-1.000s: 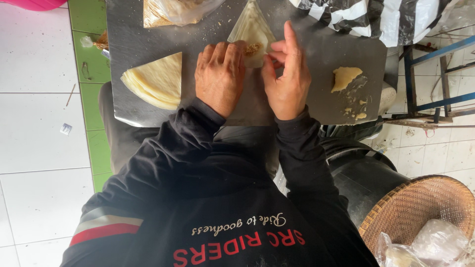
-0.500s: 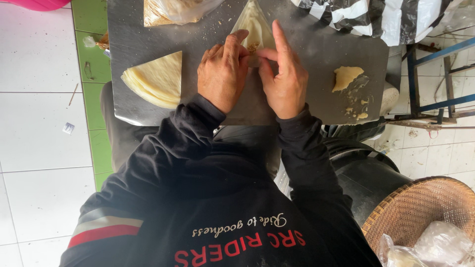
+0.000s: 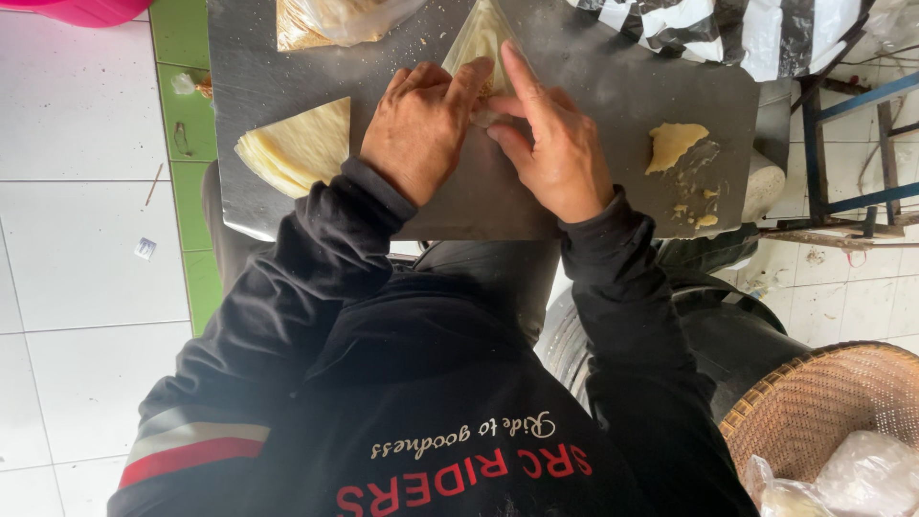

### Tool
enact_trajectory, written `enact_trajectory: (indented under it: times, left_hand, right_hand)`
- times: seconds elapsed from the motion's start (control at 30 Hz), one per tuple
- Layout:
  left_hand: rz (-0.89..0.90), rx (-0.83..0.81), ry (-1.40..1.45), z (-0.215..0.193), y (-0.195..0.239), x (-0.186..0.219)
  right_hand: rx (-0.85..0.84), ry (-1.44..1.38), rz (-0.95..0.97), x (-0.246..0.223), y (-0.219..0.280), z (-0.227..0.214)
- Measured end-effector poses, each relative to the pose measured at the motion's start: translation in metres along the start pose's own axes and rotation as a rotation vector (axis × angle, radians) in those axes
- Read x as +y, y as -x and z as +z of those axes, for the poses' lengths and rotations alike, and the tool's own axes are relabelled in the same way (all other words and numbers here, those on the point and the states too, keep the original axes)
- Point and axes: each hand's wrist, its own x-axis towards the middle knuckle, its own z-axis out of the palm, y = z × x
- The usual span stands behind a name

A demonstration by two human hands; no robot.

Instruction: The person scoops a brown granular filling into triangular wrappers, folds them into cones, and stacks the finished units on the table. The person repeats this process multiple times, handling wrappers and filling by hand.

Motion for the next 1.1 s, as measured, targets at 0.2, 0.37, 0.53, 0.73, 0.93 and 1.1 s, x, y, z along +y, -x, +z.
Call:
enact_trajectory:
  times: [0.2, 0.37, 0.53, 0.73, 0.93, 1.1]
  left_hand:
    - [0.033, -0.032, 0.031, 0.0, -0.009, -0.002]
    - [0.059, -0.029, 0.115, -0.001, -0.011, -0.003]
    - [0.083, -0.01, 0.162, -0.004, -0.009, -0.006]
    - [0.132, 0.019, 0.136, -0.005, -0.011, -0.009]
    - [0.129, 0.028, 0.128, -0.005, -0.014, -0.009]
    - [0.082, 0.017, 0.14, -0.004, -0.018, -0.009]
  right_hand:
    - [-0.103, 0.002, -0.048, 0.007, -0.01, -0.01]
    - [-0.155, -0.023, -0.084, 0.011, -0.018, -0.016]
    - [-0.138, 0.001, -0.156, 0.014, -0.02, -0.017]
    - [-0.133, 0.033, -0.186, 0.018, -0.019, -0.016]
    - [-0.141, 0.035, -0.2, 0.02, -0.021, -0.015]
    - [-0.124, 0.109, -0.252, 0.024, -0.026, -0.013]
